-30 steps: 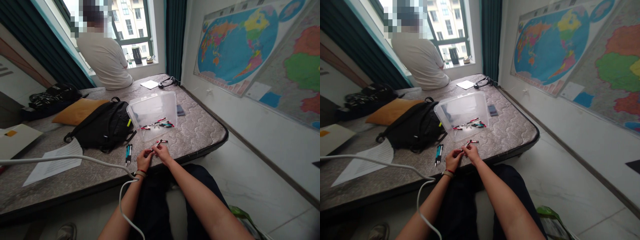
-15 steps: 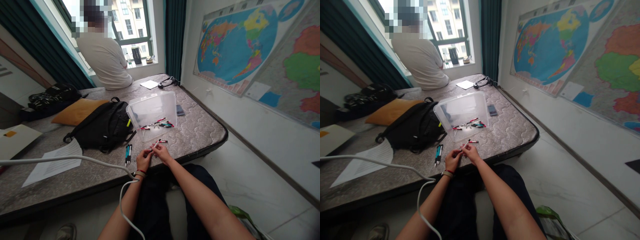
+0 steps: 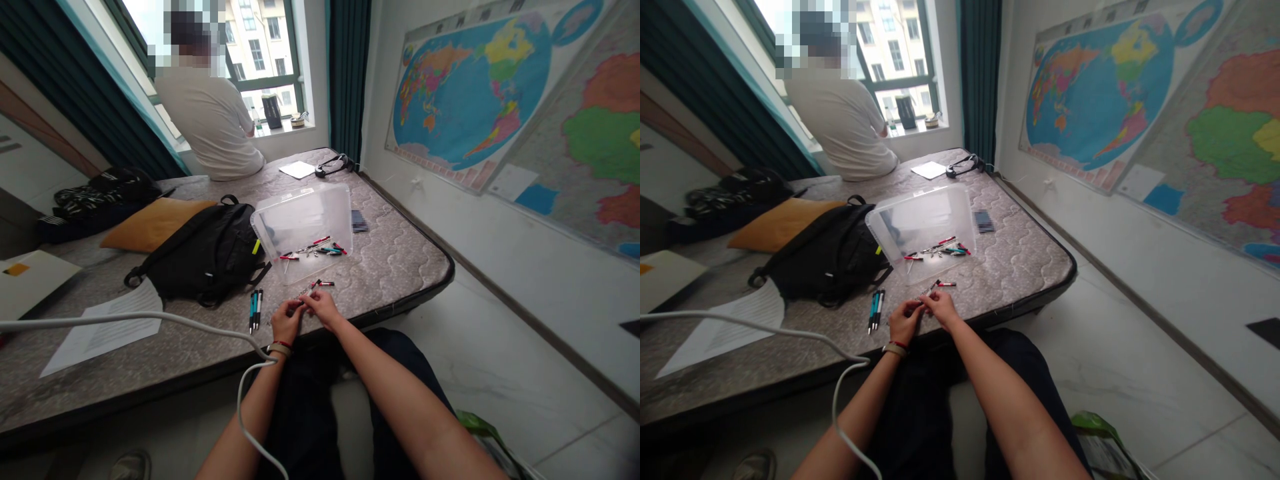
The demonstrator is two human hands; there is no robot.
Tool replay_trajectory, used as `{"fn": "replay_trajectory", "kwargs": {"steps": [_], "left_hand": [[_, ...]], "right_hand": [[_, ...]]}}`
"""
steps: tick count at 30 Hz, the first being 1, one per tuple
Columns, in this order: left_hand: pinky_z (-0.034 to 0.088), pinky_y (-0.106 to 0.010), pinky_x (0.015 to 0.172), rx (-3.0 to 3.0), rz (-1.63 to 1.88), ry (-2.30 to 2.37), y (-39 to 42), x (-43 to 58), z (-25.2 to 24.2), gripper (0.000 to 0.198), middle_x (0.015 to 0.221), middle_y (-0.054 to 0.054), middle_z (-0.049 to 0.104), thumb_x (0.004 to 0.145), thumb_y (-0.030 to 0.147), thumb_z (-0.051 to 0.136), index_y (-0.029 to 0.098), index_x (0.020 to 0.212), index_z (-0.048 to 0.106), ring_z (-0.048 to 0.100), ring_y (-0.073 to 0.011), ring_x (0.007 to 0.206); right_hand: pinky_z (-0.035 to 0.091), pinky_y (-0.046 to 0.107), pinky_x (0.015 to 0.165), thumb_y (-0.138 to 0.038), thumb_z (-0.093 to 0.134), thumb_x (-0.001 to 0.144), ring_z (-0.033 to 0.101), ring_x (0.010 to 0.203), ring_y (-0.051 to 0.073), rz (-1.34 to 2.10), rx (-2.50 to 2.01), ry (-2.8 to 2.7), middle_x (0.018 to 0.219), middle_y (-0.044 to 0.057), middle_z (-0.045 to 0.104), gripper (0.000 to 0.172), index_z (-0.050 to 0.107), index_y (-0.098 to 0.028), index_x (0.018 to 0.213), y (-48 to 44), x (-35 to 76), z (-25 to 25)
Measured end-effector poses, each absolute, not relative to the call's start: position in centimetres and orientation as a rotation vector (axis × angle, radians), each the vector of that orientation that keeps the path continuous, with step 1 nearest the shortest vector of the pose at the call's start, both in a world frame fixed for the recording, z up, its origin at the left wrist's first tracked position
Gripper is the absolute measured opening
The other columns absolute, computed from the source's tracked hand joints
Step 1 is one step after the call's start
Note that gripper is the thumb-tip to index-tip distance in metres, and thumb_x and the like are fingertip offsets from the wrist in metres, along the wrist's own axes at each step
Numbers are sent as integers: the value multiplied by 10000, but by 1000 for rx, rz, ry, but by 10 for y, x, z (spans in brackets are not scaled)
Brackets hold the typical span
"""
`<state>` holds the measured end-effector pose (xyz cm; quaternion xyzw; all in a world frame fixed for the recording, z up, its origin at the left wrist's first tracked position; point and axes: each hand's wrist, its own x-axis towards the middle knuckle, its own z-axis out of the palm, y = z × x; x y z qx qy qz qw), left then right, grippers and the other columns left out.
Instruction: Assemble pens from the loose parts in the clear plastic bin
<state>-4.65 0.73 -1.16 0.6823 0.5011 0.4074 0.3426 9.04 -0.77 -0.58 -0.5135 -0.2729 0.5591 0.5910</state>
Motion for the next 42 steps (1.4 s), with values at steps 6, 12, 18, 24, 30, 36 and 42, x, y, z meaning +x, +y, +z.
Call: {"fn": "replay_trajectory", "kwargs": {"steps": [6,12,18,24,30,36,42], "left_hand": [[544,-302,692,1790,1067,1328,8,-47,-13,267,856,-35,743,784,453,678,215,902,700,680,-168,716],[539,-300,707,1788,1061,1315,7,-47,-11,261,881,-33,746,796,442,670,222,931,705,685,-169,740],[539,-299,724,1803,1057,1290,6,-46,-11,261,890,-37,747,807,439,662,217,939,704,692,-175,769],[538,-318,800,1732,1128,1250,8,-47,-9,281,962,-62,745,861,420,595,197,1006,686,699,-190,873],[535,-355,856,1538,1155,1206,10,-49,-9,356,915,-65,750,894,402,558,184,1173,598,706,-197,877],[543,-373,893,1346,1285,1217,11,-55,-10,415,995,-90,730,832,426,645,165,1153,622,698,-215,954],[557,-379,890,1295,1304,1297,12,-56,-11,403,1035,-85,726,798,420,690,179,1120,665,694,-216,959]], "right_hand": [[448,205,507,-464,831,605,607,555,106,1308,-1163,-636,708,17,690,398,668,-154,796,-8,90,-5],[443,199,527,-461,830,596,610,569,100,1326,-1106,-616,695,13,678,402,671,-144,785,-10,90,-3],[434,194,501,-457,822,605,577,520,87,1314,-1118,-605,646,2,660,399,653,-138,776,-9,89,-4],[475,194,497,-418,797,681,608,560,103,1315,-1137,-522,735,5,675,455,620,-162,1013,-10,88,4],[430,192,383,-355,712,783,594,475,107,1410,-1361,-796,807,43,698,332,600,-155,1022,-5,112,14],[463,196,501,-198,590,846,595,537,98,901,-1809,-1229,788,40,702,109,661,-137,904,45,189,43],[475,274,829,-206,654,815,654,903,186,400,-2130,-1855,944,68,725,112,713,-175,904,134,214,65]]}}
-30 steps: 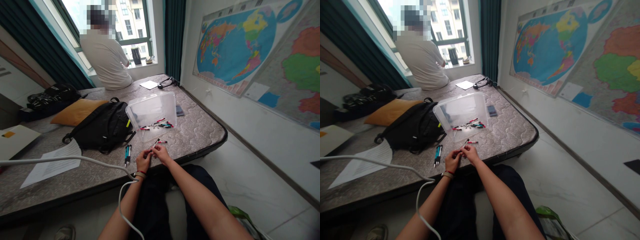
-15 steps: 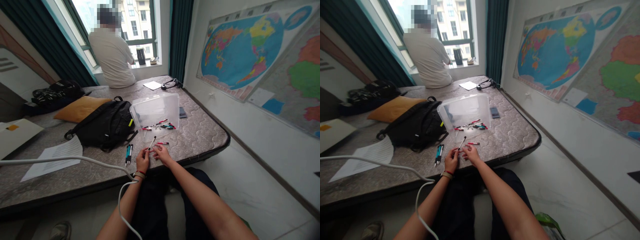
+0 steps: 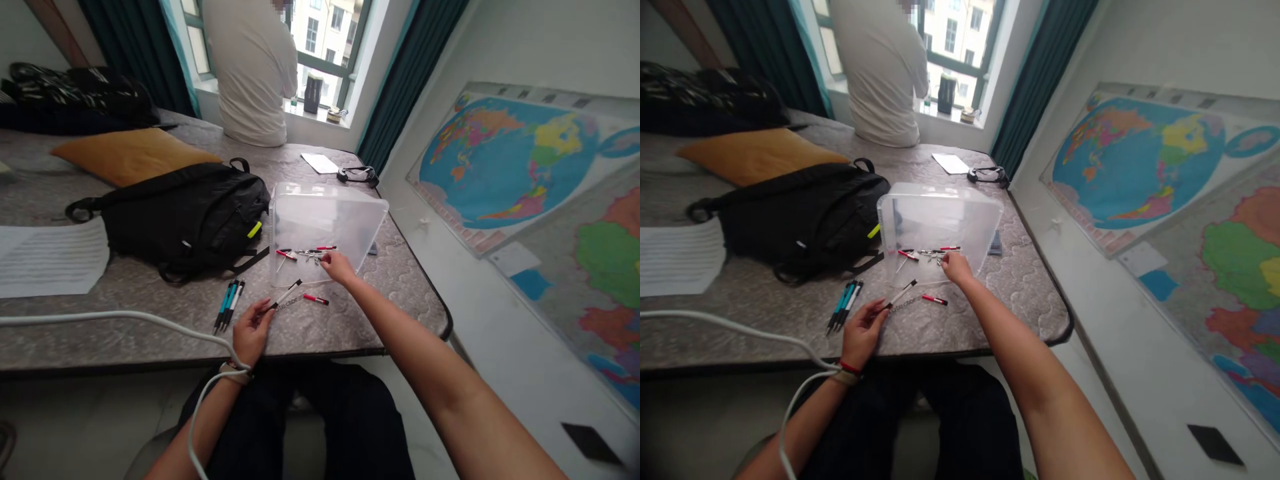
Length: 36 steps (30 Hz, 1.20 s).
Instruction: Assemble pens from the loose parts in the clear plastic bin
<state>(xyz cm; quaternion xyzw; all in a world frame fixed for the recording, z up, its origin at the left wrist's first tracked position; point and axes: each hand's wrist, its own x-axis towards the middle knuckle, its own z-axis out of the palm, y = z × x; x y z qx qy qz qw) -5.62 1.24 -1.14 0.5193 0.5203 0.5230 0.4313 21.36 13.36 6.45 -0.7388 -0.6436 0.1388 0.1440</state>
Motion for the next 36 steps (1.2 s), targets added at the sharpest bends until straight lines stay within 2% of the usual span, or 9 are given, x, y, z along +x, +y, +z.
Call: {"fn": "replay_trajectory", "kwargs": {"steps": [5,9,13,19,22,29,33,36], "left_hand": [[584,-334,814,1255,1316,1257,12,-57,-10,445,990,-65,736,791,402,707,189,1172,621,707,-200,914],[578,-313,787,1419,1279,1319,10,-59,-11,280,988,-46,737,827,388,674,207,1040,681,704,-182,863],[555,-302,806,1691,1254,1281,7,-56,-10,174,978,-28,733,869,322,630,236,1003,699,687,-167,857],[525,-309,865,1885,1258,1194,5,-49,-5,156,969,-44,716,891,221,581,221,1014,678,664,-172,927],[519,-310,849,1889,1260,1210,5,-48,-4,143,958,-47,708,902,216,570,213,1009,664,657,-173,920],[521,-328,849,1892,1224,1211,5,-47,-10,146,962,-43,706,897,245,572,238,1007,666,655,-193,929],[526,-355,853,1889,1194,1233,5,-46,-13,152,954,-52,709,900,284,559,249,998,669,657,-211,923],[526,-357,858,1904,1187,1238,5,-46,-14,155,955,-58,710,903,295,553,246,998,664,659,-211,920]], "right_hand": [[465,278,796,-162,659,790,658,934,227,395,-2320,-2162,1016,116,721,182,728,-186,957,186,201,58],[461,275,771,-125,636,785,657,923,237,366,-2355,-2229,1023,139,714,187,735,-177,935,205,201,56],[448,252,774,-146,582,833,643,939,208,252,-2356,-2258,1061,116,708,220,725,-196,992,212,208,62],[433,239,811,-169,559,869,622,990,186,226,-2273,-2412,1121,86,696,261,709,-225,1075,217,203,64],[426,240,824,-160,552,875,611,1017,190,191,-2253,-2461,1124,87,692,268,708,-223,1083,217,201,61],[418,229,791,-179,605,858,609,946,174,154,-2117,-2501,1102,83,662,195,712,-201,1019,211,205,62],[415,224,799,-191,630,857,613,930,174,258,-1981,-2637,1024,68,673,157,726,-201,981,210,201,63],[417,230,816,-182,620,863,611,973,188,286,-1969,-2702,1046,77,675,162,734,-203,977,210,198,61]]}}
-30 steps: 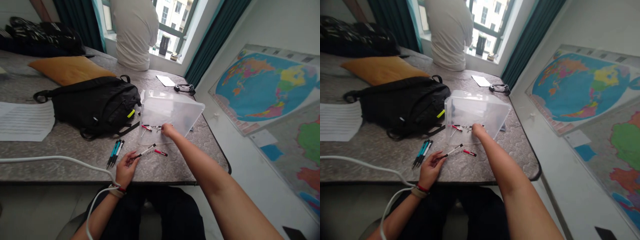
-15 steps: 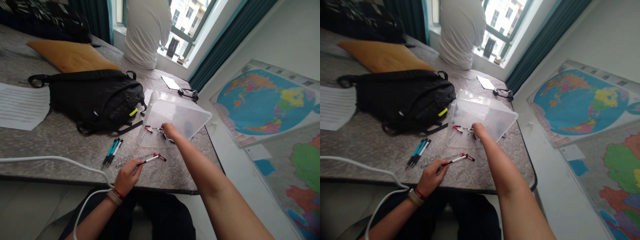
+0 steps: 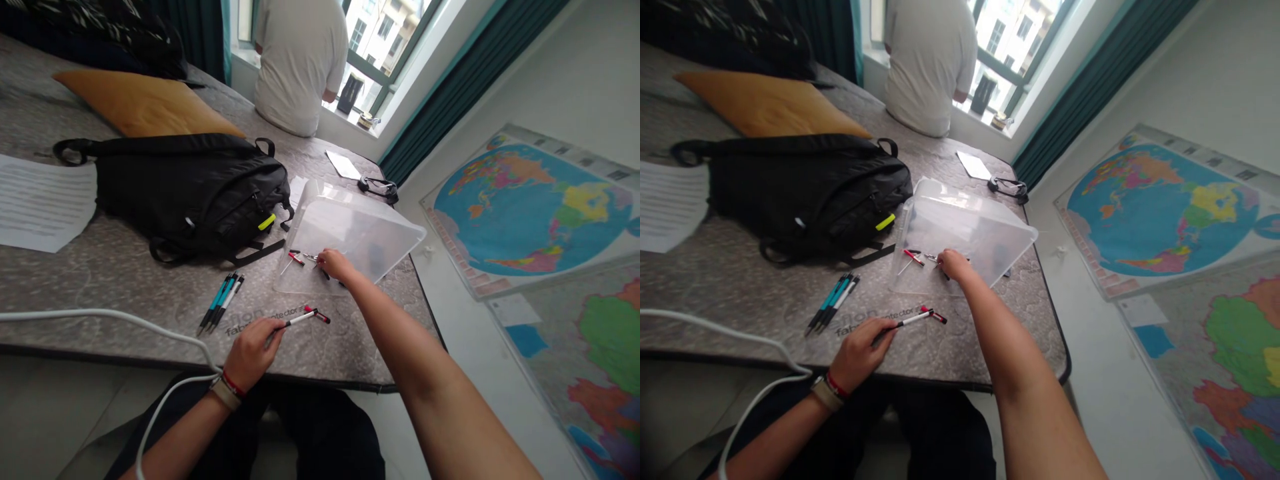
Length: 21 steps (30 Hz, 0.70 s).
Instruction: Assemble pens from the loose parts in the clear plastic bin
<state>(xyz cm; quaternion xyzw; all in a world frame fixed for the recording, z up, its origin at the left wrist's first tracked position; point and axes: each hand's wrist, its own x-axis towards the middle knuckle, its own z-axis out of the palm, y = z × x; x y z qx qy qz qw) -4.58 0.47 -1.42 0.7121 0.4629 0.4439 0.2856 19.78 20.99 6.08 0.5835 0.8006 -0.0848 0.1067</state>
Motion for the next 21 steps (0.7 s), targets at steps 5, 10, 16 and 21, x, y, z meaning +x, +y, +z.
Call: {"fn": "replay_trajectory", "kwargs": {"steps": [5,10,16,21], "left_hand": [[528,-343,862,1931,1216,1249,5,-45,-17,154,954,-47,713,884,296,578,248,1001,665,665,-206,916],[522,-350,880,1953,1248,1244,6,-43,-21,161,965,-50,716,885,270,577,247,1021,658,667,-210,920],[513,-371,911,1968,1267,1280,5,-43,-27,205,1009,-61,717,894,266,568,254,1077,660,668,-229,958],[503,-400,946,1987,1278,1287,5,-40,-31,344,1136,-79,710,903,300,554,263,1238,625,663,-248,1028]], "right_hand": [[430,254,854,-151,562,884,604,1031,219,-227,1742,2275,1086,123,663,173,711,-166,971,209,194,54],[441,274,864,-115,516,899,617,1005,214,-241,1813,2288,1140,150,641,233,634,-138,1099,204,188,54],[440,263,899,-237,482,942,615,983,171,-499,2500,2492,1057,83,680,267,598,-159,1170,160,187,60],[503,258,632,-383,524,870,644,754,177,-1474,3194,2122,900,63,703,309,673,-180,1050,54,184,24]]}}
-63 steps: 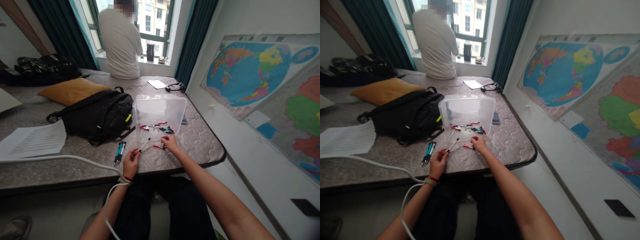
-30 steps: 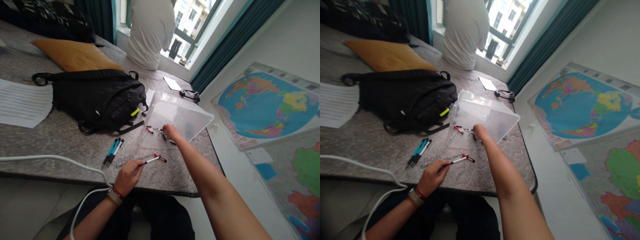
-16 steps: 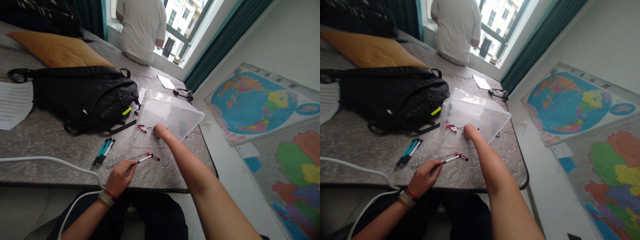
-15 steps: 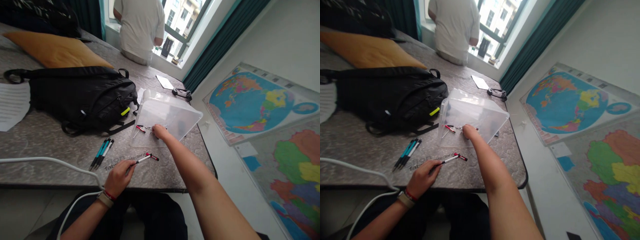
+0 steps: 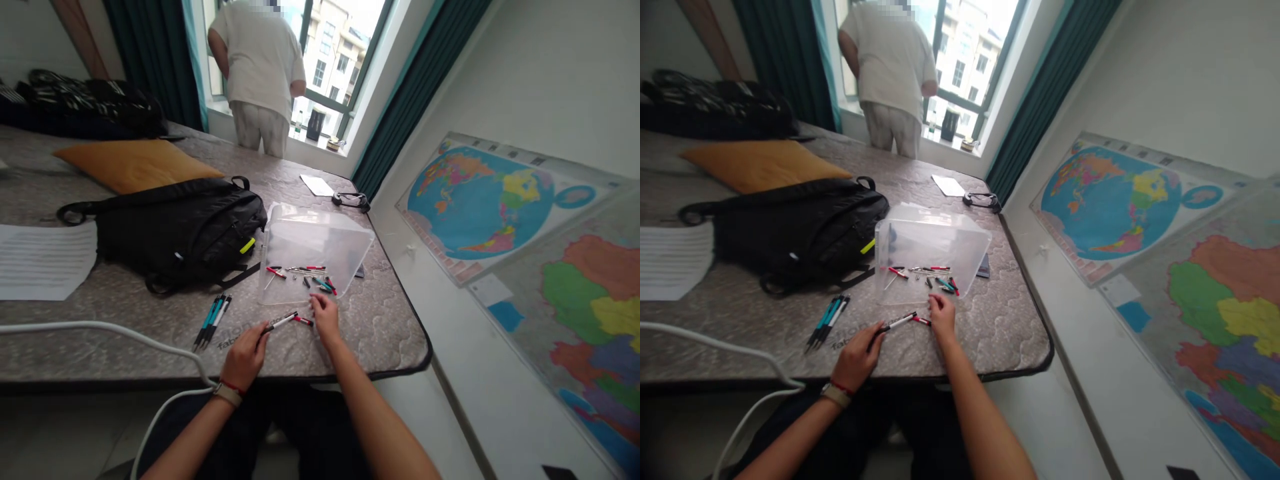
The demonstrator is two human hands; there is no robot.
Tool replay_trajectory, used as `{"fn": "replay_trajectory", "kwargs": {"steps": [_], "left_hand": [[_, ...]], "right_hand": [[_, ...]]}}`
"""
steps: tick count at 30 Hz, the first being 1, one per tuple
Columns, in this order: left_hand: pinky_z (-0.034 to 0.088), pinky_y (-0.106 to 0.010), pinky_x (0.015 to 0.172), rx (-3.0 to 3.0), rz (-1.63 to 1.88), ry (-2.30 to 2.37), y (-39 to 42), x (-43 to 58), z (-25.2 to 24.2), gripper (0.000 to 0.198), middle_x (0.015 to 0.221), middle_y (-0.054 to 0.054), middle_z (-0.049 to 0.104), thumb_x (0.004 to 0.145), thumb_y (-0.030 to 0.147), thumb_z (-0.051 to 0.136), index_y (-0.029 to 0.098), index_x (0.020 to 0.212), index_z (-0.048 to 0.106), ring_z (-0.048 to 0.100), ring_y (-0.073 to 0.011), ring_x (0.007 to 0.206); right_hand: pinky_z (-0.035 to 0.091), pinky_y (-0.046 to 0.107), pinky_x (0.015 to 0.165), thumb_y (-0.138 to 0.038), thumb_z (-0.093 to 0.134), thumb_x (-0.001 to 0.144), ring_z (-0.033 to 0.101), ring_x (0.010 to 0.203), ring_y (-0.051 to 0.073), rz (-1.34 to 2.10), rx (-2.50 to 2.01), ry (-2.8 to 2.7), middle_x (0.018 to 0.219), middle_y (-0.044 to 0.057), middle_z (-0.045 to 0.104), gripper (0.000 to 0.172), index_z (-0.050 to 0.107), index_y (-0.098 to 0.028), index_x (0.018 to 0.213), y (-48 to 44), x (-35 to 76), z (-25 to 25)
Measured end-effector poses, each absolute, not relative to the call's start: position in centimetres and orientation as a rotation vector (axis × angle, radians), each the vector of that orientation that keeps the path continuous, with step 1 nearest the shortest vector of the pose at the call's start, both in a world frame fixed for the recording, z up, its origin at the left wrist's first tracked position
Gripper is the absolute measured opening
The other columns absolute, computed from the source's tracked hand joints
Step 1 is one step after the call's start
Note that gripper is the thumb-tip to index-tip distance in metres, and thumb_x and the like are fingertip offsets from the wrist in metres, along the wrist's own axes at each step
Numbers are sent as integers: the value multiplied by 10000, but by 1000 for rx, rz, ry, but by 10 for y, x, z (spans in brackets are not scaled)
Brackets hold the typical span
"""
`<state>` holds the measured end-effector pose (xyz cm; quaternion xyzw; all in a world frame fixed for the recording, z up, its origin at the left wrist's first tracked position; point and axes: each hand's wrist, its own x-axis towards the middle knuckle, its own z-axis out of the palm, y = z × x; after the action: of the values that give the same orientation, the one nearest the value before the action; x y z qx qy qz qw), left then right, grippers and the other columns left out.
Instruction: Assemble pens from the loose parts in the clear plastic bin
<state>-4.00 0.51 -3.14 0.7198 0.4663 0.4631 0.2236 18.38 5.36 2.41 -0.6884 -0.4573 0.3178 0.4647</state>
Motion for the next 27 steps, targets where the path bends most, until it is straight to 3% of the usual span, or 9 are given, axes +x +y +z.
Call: {"fn": "replay_trajectory", "kwargs": {"steps": [5,12,27], "left_hand": [[520,-385,925,1874,1176,1302,14,-44,-28,299,1078,-57,739,892,416,539,271,1079,721,678,-236,1008],[523,-390,919,1762,870,1299,21,-47,-15,351,1037,-47,757,799,504,592,272,1001,761,690,-244,993],[504,-420,961,1773,792,1257,24,-40,-19,342,1027,-65,758,797,447,596,219,995,757,684,-250,1021]], "right_hand": [[521,245,560,-455,688,731,659,690,167,885,-1464,-638,838,52,711,326,665,-199,931,-12,164,-13],[546,202,582,-371,824,624,682,672,131,1182,-1270,-471,803,47,719,350,656,-154,842,-16,161,5],[535,183,523,-259,789,719,698,631,132,1187,-1204,-305,691,10,674,222,600,-161,780,-19,162,19]]}}
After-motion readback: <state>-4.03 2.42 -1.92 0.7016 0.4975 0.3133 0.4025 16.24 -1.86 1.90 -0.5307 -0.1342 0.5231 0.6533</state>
